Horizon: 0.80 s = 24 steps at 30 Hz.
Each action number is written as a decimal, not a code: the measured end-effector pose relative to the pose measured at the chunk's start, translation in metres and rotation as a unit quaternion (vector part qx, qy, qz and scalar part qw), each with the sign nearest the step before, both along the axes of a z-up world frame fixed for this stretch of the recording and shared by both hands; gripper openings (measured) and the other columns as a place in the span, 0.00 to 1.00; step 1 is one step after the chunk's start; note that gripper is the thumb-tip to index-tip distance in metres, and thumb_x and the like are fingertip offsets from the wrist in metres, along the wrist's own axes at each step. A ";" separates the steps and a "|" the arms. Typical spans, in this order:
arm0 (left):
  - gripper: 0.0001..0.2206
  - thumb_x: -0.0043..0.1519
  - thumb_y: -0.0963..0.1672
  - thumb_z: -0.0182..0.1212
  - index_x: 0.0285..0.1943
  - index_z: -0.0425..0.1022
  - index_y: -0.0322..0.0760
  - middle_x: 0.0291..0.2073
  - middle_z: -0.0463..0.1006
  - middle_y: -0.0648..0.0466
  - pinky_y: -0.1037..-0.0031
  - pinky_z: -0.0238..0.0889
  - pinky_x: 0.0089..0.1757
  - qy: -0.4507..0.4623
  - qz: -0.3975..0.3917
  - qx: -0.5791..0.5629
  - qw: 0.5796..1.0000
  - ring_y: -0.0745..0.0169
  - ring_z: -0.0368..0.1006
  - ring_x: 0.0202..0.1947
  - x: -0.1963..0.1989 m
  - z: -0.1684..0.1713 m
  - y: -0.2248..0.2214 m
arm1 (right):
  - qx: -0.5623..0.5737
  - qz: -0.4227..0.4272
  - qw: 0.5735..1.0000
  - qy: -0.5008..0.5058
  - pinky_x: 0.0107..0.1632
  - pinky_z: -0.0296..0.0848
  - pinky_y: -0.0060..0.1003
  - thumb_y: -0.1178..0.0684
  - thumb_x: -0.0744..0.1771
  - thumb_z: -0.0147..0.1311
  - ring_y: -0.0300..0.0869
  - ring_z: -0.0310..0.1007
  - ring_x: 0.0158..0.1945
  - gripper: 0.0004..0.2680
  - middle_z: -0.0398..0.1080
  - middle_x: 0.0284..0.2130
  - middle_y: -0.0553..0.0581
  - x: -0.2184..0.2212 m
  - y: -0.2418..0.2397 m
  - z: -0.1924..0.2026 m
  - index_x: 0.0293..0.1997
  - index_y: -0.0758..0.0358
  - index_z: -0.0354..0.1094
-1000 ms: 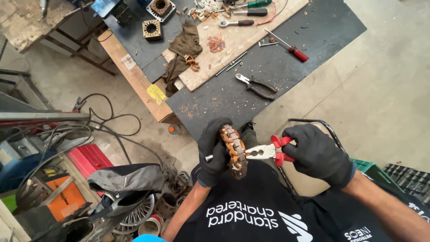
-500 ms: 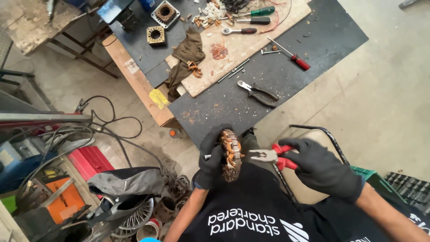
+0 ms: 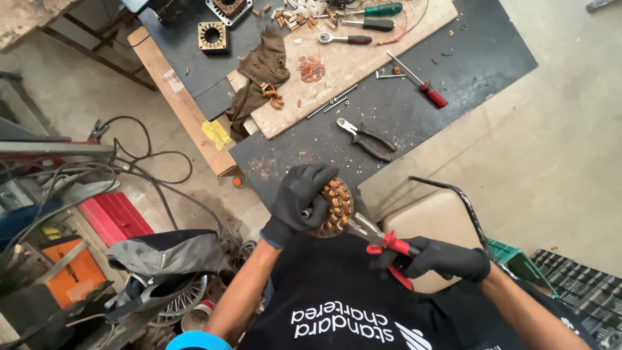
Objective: Repairing or disassembling a motor stator by cutting and removing copper wiring using pliers.
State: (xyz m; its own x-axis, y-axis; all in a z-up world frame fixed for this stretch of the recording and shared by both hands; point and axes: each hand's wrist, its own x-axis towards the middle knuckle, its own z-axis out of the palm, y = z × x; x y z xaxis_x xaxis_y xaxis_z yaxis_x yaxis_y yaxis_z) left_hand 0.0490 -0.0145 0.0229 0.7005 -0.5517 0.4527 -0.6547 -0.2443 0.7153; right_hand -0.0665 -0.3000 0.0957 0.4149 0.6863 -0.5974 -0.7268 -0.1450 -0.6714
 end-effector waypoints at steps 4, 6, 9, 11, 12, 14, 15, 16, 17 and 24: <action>0.30 0.44 0.41 0.46 0.61 0.68 0.33 0.49 0.76 0.40 0.53 0.66 0.44 -0.016 -0.020 0.020 0.999 0.37 0.74 0.45 0.017 -0.012 -0.007 | -0.091 0.020 0.994 0.065 0.52 0.71 0.33 0.59 0.56 0.53 0.41 0.76 0.50 0.19 0.80 0.48 0.58 0.020 -0.006 -0.003 0.49 0.69 0.78; 0.30 0.45 0.41 0.48 0.63 0.67 0.35 0.50 0.75 0.42 0.53 0.66 0.45 -0.025 -0.021 0.026 0.999 0.38 0.74 0.46 0.024 -0.013 -0.010 | -0.076 -0.001 0.994 0.083 0.48 0.75 0.35 0.60 0.56 0.54 0.45 0.77 0.47 0.20 0.80 0.43 0.64 0.032 -0.003 0.002 0.51 0.72 0.77; 0.26 0.46 0.40 0.48 0.58 0.71 0.34 0.50 0.75 0.43 0.55 0.63 0.44 -0.024 -0.016 0.094 0.995 0.38 0.71 0.43 0.036 -0.002 -0.016 | -0.094 0.017 0.986 0.138 0.49 0.75 0.32 0.63 0.55 0.56 0.45 0.79 0.50 0.15 0.81 0.47 0.63 0.041 0.000 -0.002 0.44 0.74 0.78; 0.23 0.44 0.42 0.51 0.51 0.72 0.33 0.42 0.73 0.43 0.55 0.59 0.33 -0.043 -0.042 0.158 0.986 0.39 0.70 0.36 0.047 -0.002 -0.020 | -0.329 0.082 0.941 -0.001 0.55 0.66 0.27 0.49 0.60 0.56 0.32 0.74 0.51 0.24 0.79 0.52 0.40 0.028 -0.004 -0.031 0.65 0.40 0.70; 0.23 0.44 0.42 0.51 0.51 0.72 0.33 0.42 0.73 0.43 0.55 0.59 0.33 -0.040 -0.039 0.160 0.985 0.39 0.70 0.36 0.048 -0.009 -0.022 | -0.327 0.086 0.941 -0.001 0.55 0.66 0.27 0.49 0.60 0.56 0.32 0.74 0.51 0.24 0.79 0.52 0.40 0.021 -0.003 -0.043 0.65 0.40 0.70; 0.22 0.45 0.44 0.49 0.49 0.73 0.34 0.37 0.72 0.45 0.54 0.60 0.32 -0.034 -0.008 0.211 0.977 0.41 0.68 0.33 0.053 -0.022 -0.028 | -0.398 0.130 0.871 -0.255 0.47 0.69 0.47 0.43 0.64 0.50 0.52 0.73 0.48 0.20 0.70 0.49 0.52 0.008 -0.003 -0.065 0.65 0.39 0.63; 0.22 0.45 0.44 0.49 0.49 0.73 0.34 0.37 0.72 0.45 0.54 0.60 0.32 -0.035 -0.010 0.211 0.977 0.41 0.68 0.33 0.055 -0.022 -0.031 | -0.399 0.128 0.871 -0.256 0.47 0.69 0.47 0.43 0.64 0.50 0.52 0.73 0.48 0.20 0.70 0.49 0.52 0.016 -0.002 -0.060 0.65 0.39 0.63; 0.22 0.42 0.44 0.51 0.48 0.72 0.36 0.36 0.72 0.47 0.54 0.59 0.31 -0.030 -0.007 0.226 0.974 0.41 0.68 0.33 0.055 -0.023 -0.034 | -0.402 0.143 0.890 -0.162 0.50 0.68 0.42 0.43 0.63 0.50 0.46 0.74 0.49 0.19 0.74 0.48 0.49 0.024 -0.002 -0.055 0.62 0.38 0.66; 0.23 0.40 0.44 0.53 0.47 0.70 0.38 0.35 0.72 0.48 0.54 0.59 0.30 -0.025 -0.005 0.241 0.970 0.40 0.68 0.33 0.055 -0.023 -0.036 | -0.402 0.156 0.900 -0.067 0.52 0.67 0.37 0.43 0.62 0.50 0.40 0.75 0.49 0.18 0.77 0.47 0.46 0.031 -0.001 -0.050 0.59 0.37 0.68; 0.31 0.41 0.47 0.54 0.59 0.72 0.37 0.36 0.70 0.46 0.53 0.68 0.35 -0.052 0.000 0.224 0.973 0.39 0.69 0.35 0.049 -0.087 -0.034 | -0.289 0.133 0.931 -0.180 0.65 0.64 0.62 0.44 0.65 0.59 0.69 0.62 0.65 0.22 0.64 0.63 0.73 0.024 -0.030 -0.120 0.67 0.51 0.64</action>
